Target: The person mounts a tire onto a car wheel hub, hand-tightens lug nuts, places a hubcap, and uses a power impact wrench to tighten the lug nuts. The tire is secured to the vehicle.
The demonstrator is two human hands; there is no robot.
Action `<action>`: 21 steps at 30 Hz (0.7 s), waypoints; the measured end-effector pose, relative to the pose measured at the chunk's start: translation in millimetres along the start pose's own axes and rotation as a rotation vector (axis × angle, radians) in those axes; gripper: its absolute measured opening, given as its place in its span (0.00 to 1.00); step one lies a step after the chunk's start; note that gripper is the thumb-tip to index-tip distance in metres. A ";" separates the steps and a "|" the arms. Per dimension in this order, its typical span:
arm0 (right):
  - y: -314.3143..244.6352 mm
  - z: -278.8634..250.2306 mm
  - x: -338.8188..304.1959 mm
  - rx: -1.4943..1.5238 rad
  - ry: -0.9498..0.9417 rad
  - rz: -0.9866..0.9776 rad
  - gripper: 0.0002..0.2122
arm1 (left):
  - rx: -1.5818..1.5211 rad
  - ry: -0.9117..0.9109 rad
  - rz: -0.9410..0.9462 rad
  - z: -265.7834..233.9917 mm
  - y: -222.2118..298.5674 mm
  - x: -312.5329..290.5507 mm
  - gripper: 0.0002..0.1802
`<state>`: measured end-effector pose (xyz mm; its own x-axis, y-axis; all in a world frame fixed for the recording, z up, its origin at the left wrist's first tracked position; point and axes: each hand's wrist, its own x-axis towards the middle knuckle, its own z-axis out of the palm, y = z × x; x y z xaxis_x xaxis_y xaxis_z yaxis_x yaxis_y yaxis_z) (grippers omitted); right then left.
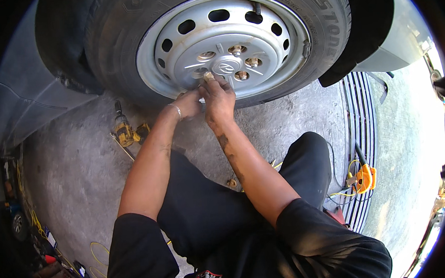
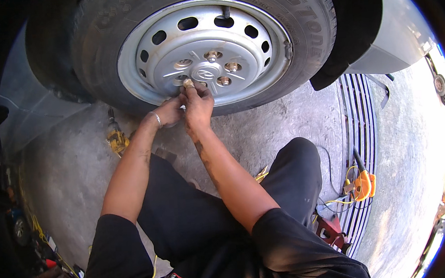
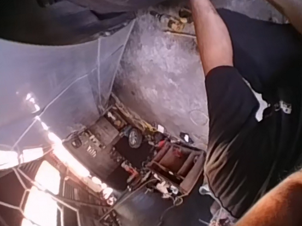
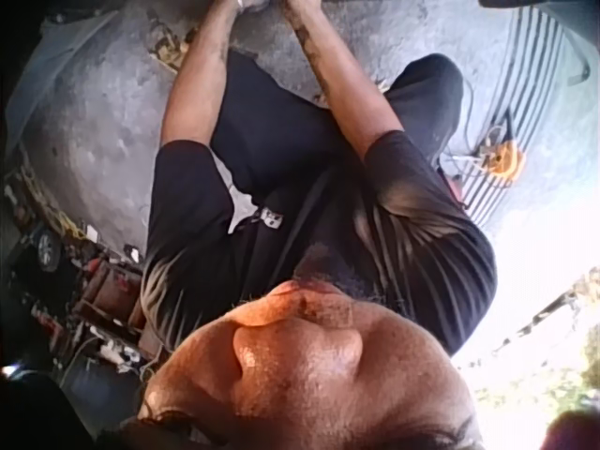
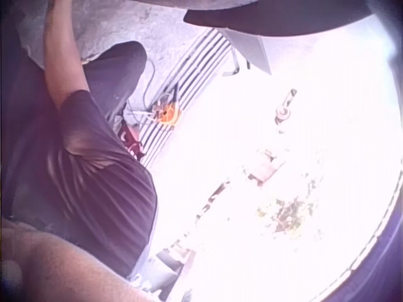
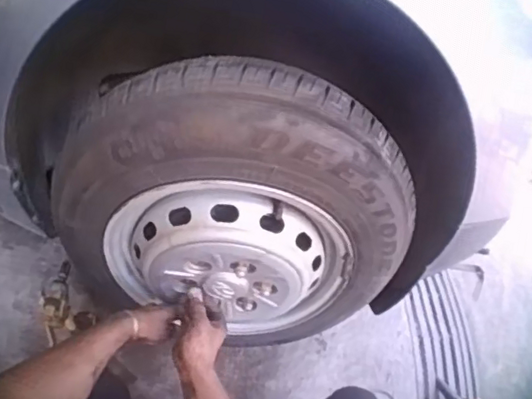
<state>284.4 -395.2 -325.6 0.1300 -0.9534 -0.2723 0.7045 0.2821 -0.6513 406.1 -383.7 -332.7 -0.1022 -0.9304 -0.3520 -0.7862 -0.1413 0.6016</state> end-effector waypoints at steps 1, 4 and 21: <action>4.9 5.7 2.3 -0.008 0.041 0.004 0.12 | 0.087 -0.003 -0.030 -0.1 0.0 1.2 0.24; 15.1 17.9 5.5 -0.010 0.159 0.034 0.13 | 0.226 -0.101 0.020 -1.3 -1.7 3.8 0.33; 39.0 9.7 23.6 -0.369 0.249 -0.149 0.17 | 0.296 -0.199 -0.121 8.3 -48.9 17.5 0.35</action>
<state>321.7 -407.8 -350.6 -0.1571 -0.9443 -0.2892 0.4016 0.2065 -0.8922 437.7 -390.2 -374.2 -0.0918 -0.8249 -0.5578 -0.9389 -0.1148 0.3244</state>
